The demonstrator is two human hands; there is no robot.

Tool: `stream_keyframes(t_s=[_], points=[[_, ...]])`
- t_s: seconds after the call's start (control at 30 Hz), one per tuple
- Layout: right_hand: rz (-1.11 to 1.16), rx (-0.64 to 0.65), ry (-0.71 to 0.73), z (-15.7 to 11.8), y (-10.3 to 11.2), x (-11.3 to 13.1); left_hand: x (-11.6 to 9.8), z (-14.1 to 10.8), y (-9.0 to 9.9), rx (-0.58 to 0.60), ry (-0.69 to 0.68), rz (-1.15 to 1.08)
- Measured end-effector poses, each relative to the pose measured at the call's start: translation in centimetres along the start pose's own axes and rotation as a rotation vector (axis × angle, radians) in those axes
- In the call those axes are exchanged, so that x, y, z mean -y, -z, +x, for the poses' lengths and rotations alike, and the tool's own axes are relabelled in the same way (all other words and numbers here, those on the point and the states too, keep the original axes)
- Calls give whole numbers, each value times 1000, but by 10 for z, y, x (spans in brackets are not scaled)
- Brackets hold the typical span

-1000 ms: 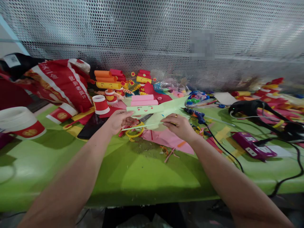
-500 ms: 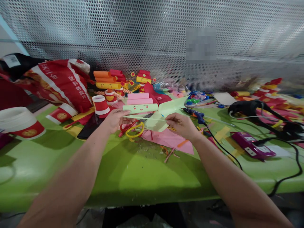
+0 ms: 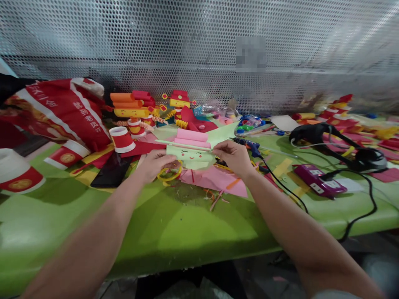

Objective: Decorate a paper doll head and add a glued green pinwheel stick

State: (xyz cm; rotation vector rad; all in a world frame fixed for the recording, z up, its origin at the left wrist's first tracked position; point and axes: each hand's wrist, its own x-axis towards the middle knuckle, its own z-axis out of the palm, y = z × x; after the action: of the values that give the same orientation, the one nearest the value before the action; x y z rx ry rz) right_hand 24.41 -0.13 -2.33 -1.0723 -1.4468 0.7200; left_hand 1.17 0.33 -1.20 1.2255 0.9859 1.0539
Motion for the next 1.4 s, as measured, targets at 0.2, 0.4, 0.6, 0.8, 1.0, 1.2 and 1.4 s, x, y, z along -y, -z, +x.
stream_keyframes(t_s=[0.2, 0.4, 0.6, 0.8, 1.0, 1.2, 1.4], points=[[-9, 15, -12, 1, 2, -2, 2, -1, 0, 28, -46, 34], [12, 44, -123, 1, 3, 4, 5, 0, 2, 32, -77, 53], [-17, 116, -226, 0, 4, 8, 4, -1, 0, 31, -53, 145], [-54, 132, -187, 1, 5, 6, 6, 0, 2, 46, -78, 150], [-98, 65, -67, 1, 4, 0, 9, 2, -1, 0, -132, 40], [-99, 41, -1, -1, 1, -4, 10, 5, -7, -98, -227, -67], [-84, 24, 104, -2, -1, -3, 15, 8, -8, -198, -286, -125]])
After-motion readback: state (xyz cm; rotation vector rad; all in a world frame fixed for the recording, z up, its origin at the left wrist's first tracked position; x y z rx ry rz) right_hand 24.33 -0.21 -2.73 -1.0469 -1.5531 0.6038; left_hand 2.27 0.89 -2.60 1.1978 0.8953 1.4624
